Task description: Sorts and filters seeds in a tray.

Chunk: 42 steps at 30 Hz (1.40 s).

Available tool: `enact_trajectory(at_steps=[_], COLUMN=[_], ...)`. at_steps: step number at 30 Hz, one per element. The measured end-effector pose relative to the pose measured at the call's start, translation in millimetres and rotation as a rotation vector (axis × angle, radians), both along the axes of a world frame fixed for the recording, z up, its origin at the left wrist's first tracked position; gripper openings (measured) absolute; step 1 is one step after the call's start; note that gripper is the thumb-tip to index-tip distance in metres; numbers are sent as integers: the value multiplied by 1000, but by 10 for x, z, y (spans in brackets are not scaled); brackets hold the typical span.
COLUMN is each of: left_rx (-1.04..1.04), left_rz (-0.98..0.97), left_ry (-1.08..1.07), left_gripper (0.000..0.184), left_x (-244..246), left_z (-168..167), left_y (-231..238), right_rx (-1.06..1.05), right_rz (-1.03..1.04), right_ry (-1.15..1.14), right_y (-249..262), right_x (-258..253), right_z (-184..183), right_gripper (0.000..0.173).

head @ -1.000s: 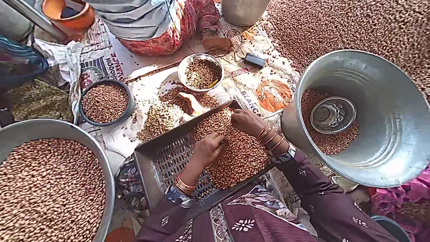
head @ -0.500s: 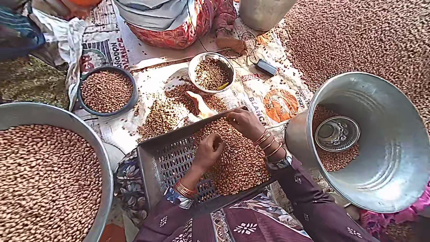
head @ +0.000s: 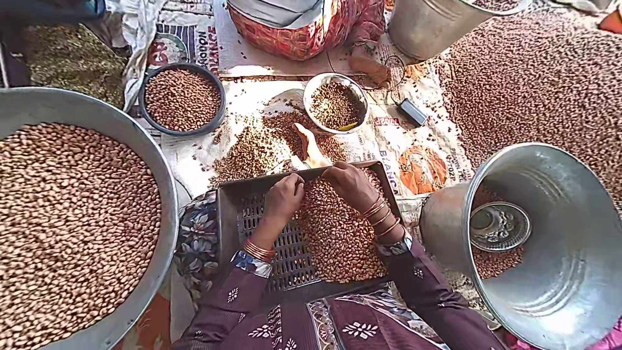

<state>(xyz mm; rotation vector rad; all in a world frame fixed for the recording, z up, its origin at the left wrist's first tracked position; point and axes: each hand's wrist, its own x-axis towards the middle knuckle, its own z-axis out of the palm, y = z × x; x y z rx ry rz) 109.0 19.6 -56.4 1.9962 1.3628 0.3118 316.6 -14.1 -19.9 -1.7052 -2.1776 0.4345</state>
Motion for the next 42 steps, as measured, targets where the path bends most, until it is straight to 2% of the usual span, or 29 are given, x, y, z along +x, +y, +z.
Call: enact_trajectory(at_steps=[3, 5, 8, 10, 11, 13, 16, 22, 25, 29, 32, 34, 36, 37, 38, 40, 42], left_rx=[-43, -259, -712, -814, -760, -522, -274, -226, -318, -627, -770, -698, -587, -544, -508, -431, -352], left_rz=[1, 96, 188, 198, 172, 94, 22, -54, -12, 124, 164, 143, 180, 212, 237, 264, 273], left_ry=[-96, -255, -539, -567, -513, -305, -88, -12, -68, -317, -464, -471, -488, -515, -553, -625, -624], left_gripper=[18, 27, 54, 57, 50, 33, 26, 16, 20, 51, 52, 39, 32, 30, 29, 28, 28], left_x=[-111, -112, -46, -32, -36, -67, -159, -346, -365, -306, -287, -357, -472, -533, -594, -707, -849], left_z=[-116, -95, 40, 46, 13, -64, -82, -131, -99, -26, 18, 28, 81, 131, 177, 237, 337], left_y=[0, -27, -75, -87, -79, -60, -58, -84, -135, -160, -171, -181, -200, -209, -212, -180, -161], right_rx=[-46, -31, -5, 35, 35, -42, -238, -278, -267, -119, -62, -194, -598, -758, -814, -721, -534], right_rz=[4, 19, 71, 77, 79, 92, 109, 81, 85, 156, 104, -9, -135, -135, -73, 111, 172], right_ry=[7, 89, 190, 123, 76, -6, -83, -167, -165, 77, 26, -110, -300, -350, -340, -122, 40], right_y=[-40, -78, -108, -102, -94, -95, -121, -131, -129, -170, -227, -308, -371, -406, -472, -603, -656], right_x=[-63, -123, -234, -264, -264, -263, -315, -356, -374, -441, -480, -530, -767, -927, -1067, -1206, -1197], right_z=[-29, 32, 186, 201, 168, 53, -82, -204, -186, 15, 162, 182, 217, 189, 141, 60, 18], right_gripper=[13, 11, 15, 12, 11, 10, 13, 13, 14, 14, 13, 18, 32, 41, 48, 52, 44])
